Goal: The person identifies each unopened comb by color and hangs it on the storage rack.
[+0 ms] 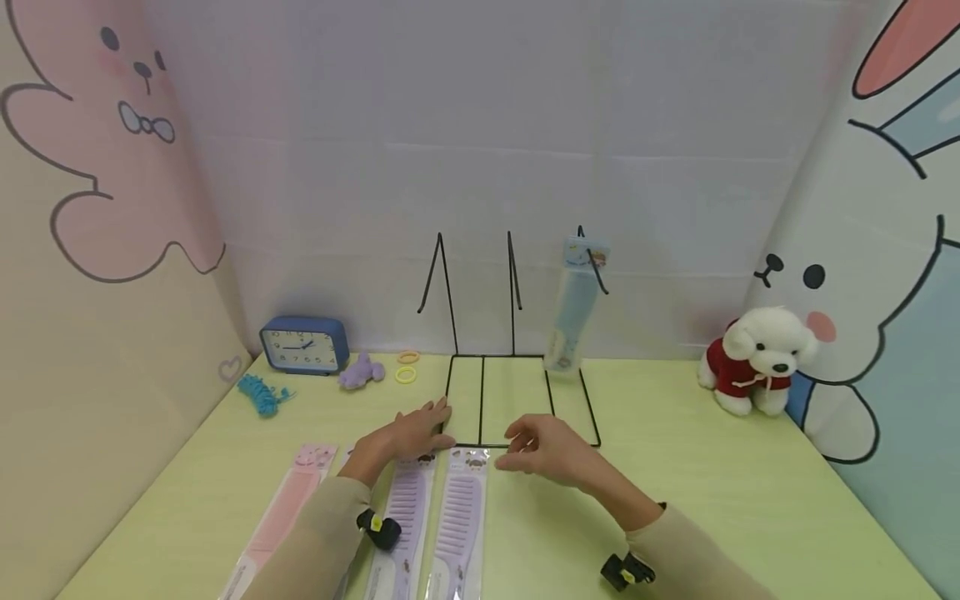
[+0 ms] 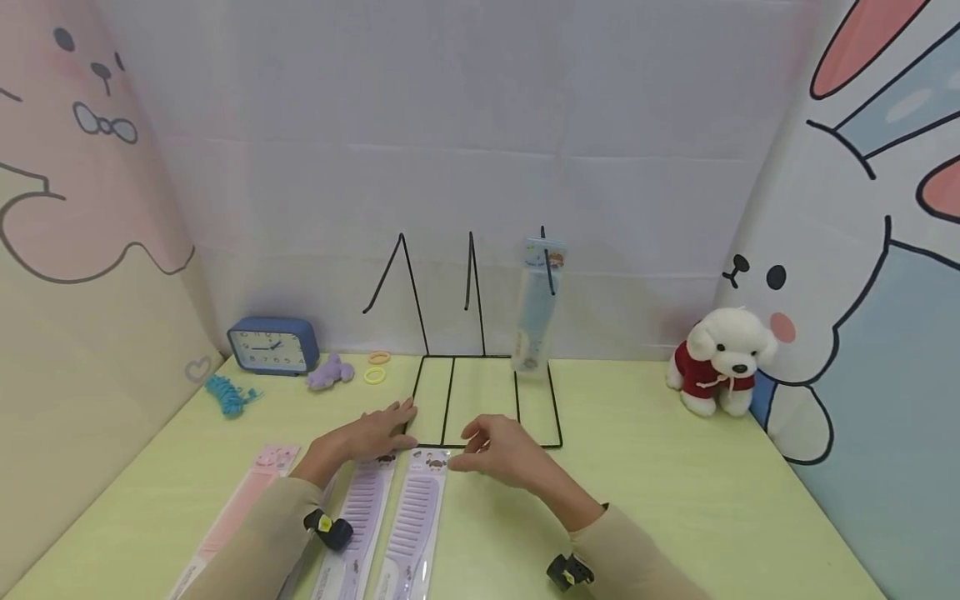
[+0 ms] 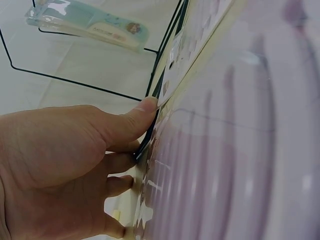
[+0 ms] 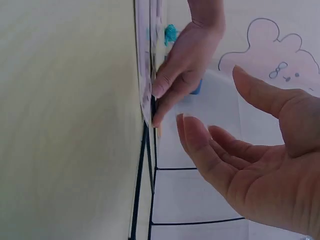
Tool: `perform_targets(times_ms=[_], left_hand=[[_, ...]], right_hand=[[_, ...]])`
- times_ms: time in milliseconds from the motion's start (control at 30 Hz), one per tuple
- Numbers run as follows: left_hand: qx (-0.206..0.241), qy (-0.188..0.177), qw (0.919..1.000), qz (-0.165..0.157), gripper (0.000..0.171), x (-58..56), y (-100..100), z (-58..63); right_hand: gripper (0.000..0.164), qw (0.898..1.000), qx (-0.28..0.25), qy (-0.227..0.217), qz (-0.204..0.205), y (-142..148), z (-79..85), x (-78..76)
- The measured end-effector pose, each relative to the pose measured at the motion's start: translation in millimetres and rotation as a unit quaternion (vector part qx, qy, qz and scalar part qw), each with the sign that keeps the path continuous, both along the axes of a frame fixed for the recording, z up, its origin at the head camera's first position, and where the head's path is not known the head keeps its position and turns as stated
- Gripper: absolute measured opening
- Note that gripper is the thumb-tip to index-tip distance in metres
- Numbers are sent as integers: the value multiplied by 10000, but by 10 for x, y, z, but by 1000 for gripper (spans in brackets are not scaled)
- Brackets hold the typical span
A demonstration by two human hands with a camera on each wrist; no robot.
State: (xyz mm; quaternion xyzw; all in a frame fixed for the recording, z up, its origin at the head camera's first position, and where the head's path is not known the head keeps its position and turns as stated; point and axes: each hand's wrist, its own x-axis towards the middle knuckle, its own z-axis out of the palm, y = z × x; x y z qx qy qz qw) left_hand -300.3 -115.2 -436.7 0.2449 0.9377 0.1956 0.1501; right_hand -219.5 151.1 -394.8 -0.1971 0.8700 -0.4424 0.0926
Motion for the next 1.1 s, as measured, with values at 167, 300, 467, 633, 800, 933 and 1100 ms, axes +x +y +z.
perform_targets(times_ms=[167, 300, 467, 633, 800, 933, 1100], left_hand=[[6, -2, 10000, 51, 68, -1, 2, -10], [-19, 20, 10000, 26, 68, -6, -16, -1], [4, 40, 10000, -29, 68, -11, -22, 5], [52, -3, 10000, -17, 67, -2, -14, 0], [51, -20, 10000, -43, 67, -13, -12, 13], [37, -14, 10000, 2, 67, -14, -9, 25], [-5, -101, 9999, 48, 68, -23, -34, 23]], right_hand=[[61, 9961, 723, -264, 430, -228, -108, 111], [56, 9922, 1043, -160, 665, -392, -185, 170], [43, 9842, 1660, -33, 609, -527, -225, 218], [47, 9696, 2416, 36, 375, -518, -202, 249], [44, 9599, 2765, 207, 416, -403, -132, 232], [47, 9603, 2758, 194, 378, -354, -93, 231], [48, 9602, 2740, 286, 457, -365, -80, 270]])
